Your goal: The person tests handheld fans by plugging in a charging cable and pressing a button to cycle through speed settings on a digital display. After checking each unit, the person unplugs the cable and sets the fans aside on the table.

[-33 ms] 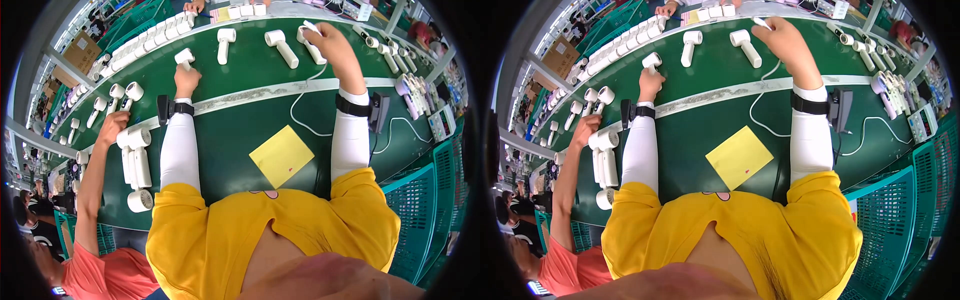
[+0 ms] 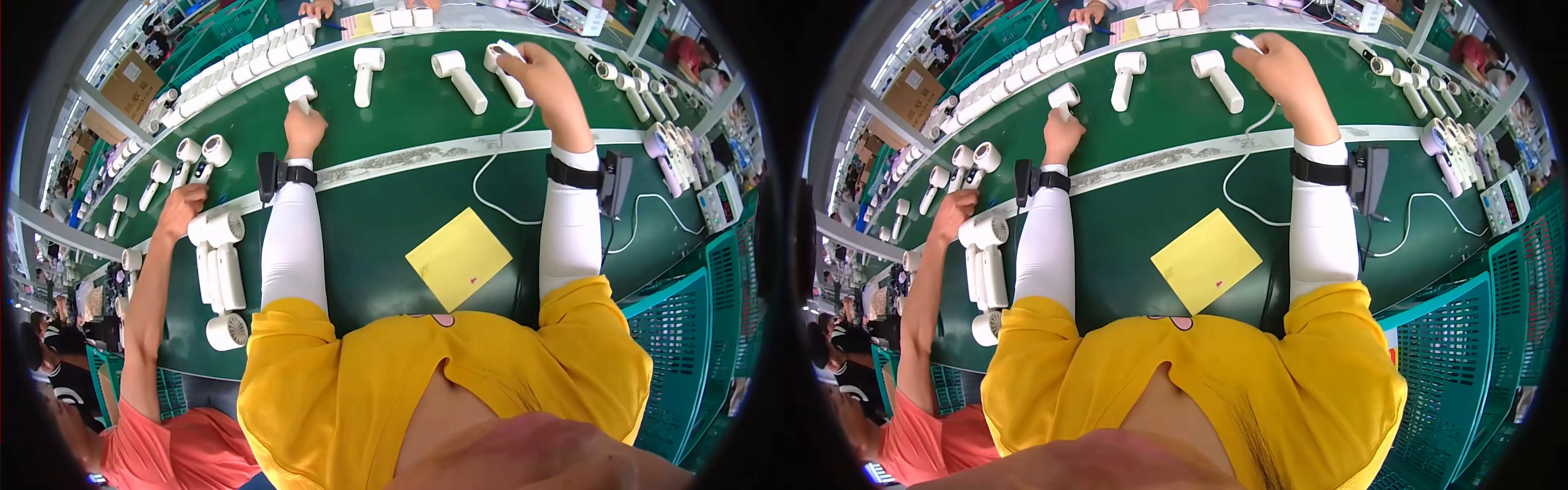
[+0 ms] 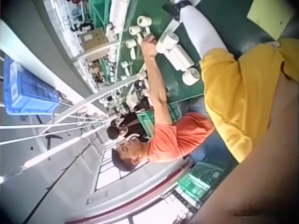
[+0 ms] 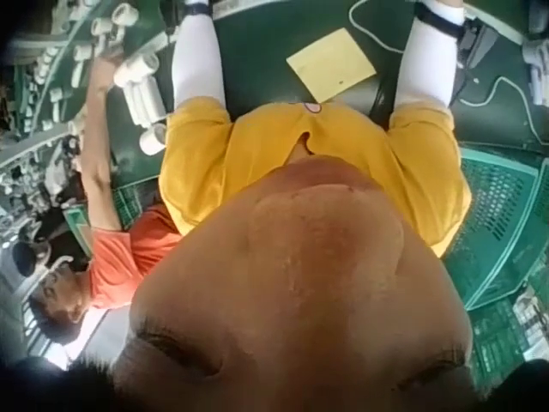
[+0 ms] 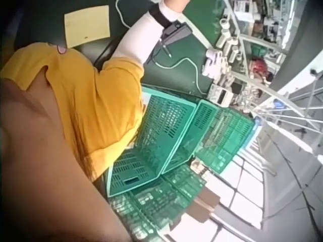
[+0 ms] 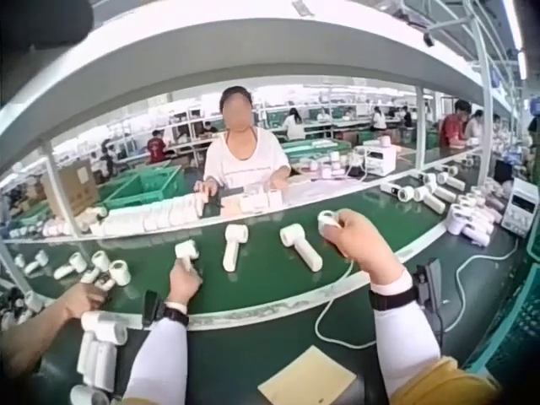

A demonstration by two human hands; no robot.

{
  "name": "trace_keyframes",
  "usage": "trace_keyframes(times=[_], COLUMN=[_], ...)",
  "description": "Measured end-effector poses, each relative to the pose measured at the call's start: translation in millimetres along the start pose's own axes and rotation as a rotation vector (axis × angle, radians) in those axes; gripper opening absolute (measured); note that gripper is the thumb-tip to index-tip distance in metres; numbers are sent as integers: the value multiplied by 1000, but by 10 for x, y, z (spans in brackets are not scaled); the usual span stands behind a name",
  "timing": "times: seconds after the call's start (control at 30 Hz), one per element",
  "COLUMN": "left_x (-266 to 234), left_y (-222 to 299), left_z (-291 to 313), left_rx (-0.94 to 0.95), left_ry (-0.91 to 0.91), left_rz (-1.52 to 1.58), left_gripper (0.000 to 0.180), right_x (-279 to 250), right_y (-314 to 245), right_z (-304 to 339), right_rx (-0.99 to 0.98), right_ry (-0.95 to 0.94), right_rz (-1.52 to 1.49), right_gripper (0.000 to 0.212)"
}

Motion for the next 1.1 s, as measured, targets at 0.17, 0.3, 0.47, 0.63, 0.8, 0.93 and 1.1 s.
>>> trace_keyframes(times=[0.17, 0.3, 0.47, 0.63, 0.8, 0.93, 1.1], left_x=[316, 40, -471, -434, -114, -307, -739], left_y=[61, 226, 557, 1297, 1598, 1696, 1680], left_z=[-113, 62, 191, 434, 704, 910, 1187], left_rx=[113, 149, 294, 422, 22, -302, -347], left_ry=[51, 138, 485, 250, -233, -521, -849], left_rz=[-44, 24, 123, 364, 915, 1290, 1224], left_gripper=[28, 25, 21, 14, 20, 29, 30], right_x=[-43, 151, 340, 350, 694, 956, 826], right_y=[1076, 1677, 1903, 1386, -207, -775, -1107], right_z=[-600, -702, -783, -658, 150, 872, 1089], right_rx=[84, 157, 247, 210, 21, -310, -555], right_ry=[233, 188, 67, 222, 40, -62, -758], right_rz=[586, 718, 473, -361, -81, 11, -153], right_gripper=[36, 36, 36, 47, 63, 49, 40])
Point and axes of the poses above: each hand's wrist, its own z-axis away from the middle knuckle, its own x-axis out of the palm, y = z × x, the point moved 10 cm from there along -z, towards the middle knuckle, and after that the axes turned 12 degrees about y, right-handed, at the moved point
